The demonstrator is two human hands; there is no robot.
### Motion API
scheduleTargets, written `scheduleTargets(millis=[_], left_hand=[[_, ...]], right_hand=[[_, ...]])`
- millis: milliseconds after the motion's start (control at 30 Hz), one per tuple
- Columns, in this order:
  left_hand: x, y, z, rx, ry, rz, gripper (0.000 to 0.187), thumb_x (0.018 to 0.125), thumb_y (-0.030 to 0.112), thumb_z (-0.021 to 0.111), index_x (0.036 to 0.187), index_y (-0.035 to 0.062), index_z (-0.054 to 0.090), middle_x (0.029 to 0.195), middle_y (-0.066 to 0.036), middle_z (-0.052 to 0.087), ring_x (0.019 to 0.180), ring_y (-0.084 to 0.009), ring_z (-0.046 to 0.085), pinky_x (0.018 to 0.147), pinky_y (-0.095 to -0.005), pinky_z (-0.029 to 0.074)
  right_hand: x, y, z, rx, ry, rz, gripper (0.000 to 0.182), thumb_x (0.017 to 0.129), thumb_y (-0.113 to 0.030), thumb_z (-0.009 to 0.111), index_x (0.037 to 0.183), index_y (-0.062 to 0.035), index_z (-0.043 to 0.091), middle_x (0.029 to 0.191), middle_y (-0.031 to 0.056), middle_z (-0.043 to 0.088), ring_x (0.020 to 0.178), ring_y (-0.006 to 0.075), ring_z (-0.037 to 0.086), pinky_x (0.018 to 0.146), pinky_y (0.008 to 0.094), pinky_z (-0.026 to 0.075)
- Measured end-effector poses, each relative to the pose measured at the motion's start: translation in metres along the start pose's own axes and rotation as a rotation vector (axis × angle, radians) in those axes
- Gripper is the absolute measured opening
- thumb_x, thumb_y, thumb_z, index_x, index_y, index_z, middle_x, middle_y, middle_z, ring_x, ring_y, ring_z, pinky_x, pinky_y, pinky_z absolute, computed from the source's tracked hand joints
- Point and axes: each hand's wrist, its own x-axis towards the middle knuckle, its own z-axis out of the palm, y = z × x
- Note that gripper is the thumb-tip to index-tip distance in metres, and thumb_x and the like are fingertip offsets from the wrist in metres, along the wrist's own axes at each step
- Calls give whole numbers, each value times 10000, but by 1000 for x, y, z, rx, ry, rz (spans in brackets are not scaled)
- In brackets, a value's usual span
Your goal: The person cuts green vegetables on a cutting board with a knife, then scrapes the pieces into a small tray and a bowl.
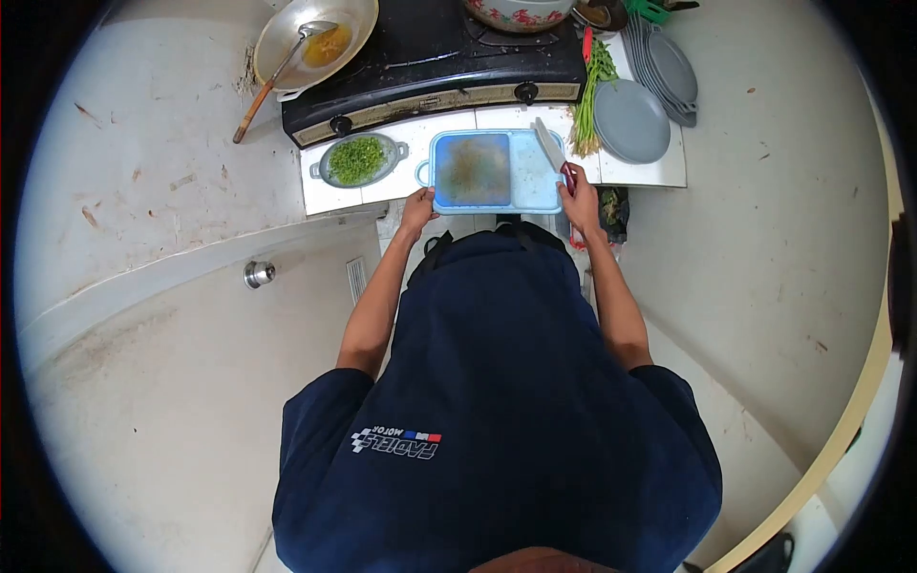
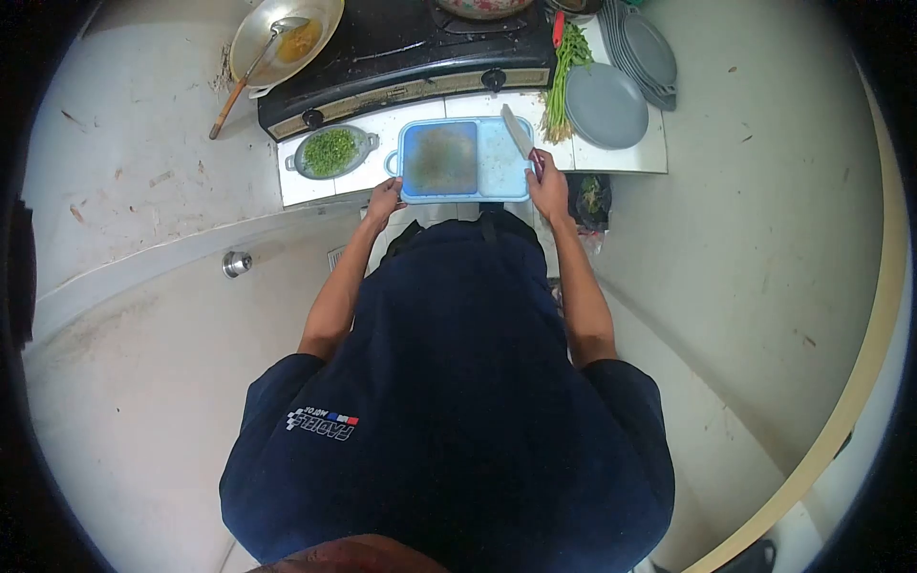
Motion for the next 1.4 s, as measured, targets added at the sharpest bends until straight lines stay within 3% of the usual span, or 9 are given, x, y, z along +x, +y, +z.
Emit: scheduleTargets(millis=[200, 367, 700, 767, 867, 1000, 1100, 1267, 1400], left_hand=[[10, -11, 17, 9, 142, 62, 402, 1093, 356, 496, 1235, 16, 657, 902, -4, 628, 739, -85, 559, 716, -275, 558], [5, -14, 29, 20, 422, 192, 318, 1032, 254, 631, 1102, -55, 664, 865, -89, 681, 709, -140, 670, 632, -278, 575], [14, -28, 39, 250, 576, 230, 522, 859, 304, 815, 1201, -64, 674, 993, -177, 715, 841, -247, 725, 738, -364, 576], [-6, 1, 46, 262, 562, 265, 601, 796, 315, 868, 1235, -47, 673, 1057, -196, 704, 901, -261, 714, 756, -352, 578], [17, -16, 38, 306, 535, 288, 652, 755, 279, 900, 1265, -47, 657, 1132, -227, 665, 895, -273, 704, 766, -367, 589], [14, -1, 42, 364, 452, 284, 698, 739, 235, 911, 1311, -45, 624, 1153, -240, 616, 907, -274, 695, 795, -377, 595], [20, -5, 45, 367, 462, 407, 709, 743, 175, 904, 1340, -49, 594, 1156, -233, 579, 889, -283, 690, 820, -376, 594], [9, 8, 53, 576, 619, 372, 649, 763, 106, 878, 1317, -64, 587, 1145, -230, 562, 858, -298, 673, 799, -410, 569], [12, 1, 54, 492, 614, 384, 618, 792, 204, 867, 1280, -66, 600, 1123, -241, 601, 848, -320, 681, 809, -424, 556]], right_hand=[[50, 10, 0, -30, -164, -111, 503, 917, -147, 663, 1393, -103, 508, 1020, 277, 708, 916, 455, 699, 812, 500, 540], [73, 9, 3, -62, -290, -102, 521, 914, -116, 642, 1408, -71, 482, 1129, 289, 686, 1045, 468, 668, 908, 520, 522], [77, 21, 15, 12, -202, -284, 483, 918, -33, 634, 1384, 6, 511, 1172, 289, 659, 1087, 457, 648, 940, 498, 512], [75, 28, 22, 56, -150, -337, 511, 913, -21, 637, 1402, 36, 503, 1239, 274, 622, 1141, 442, 626, 976, 475, 503], [73, 28, 23, 44, -142, -361, 551, 907, -25, 658, 1432, 35, 500, 1320, 243, 585, 1165, 408, 620, 984, 437, 509], [75, 28, 20, 70, -171, -331, 567, 900, -12, 668, 1440, 34, 502, 1326, 228, 574, 1180, 402, 611, 1003, 416, 501], [79, 30, 18, 107, -213, -322, 572, 902, -17, 659, 1442, 53, 483, 1330, 233, 564, 1222, 412, 583, 1040, 435, 476], [90, 35, 19, 38, -198, -369, 561, 896, -14, 670, 1430, 40, 508, 1332, 228, 573, 1206, 413, 593, 1037, 434, 475], [89, 29, 12, 38, -206, -364, 542, 891, 0, 669, 1416, 17, 535, 1277, 206, 593, 1147, 403, 617, 995, 428, 494]])
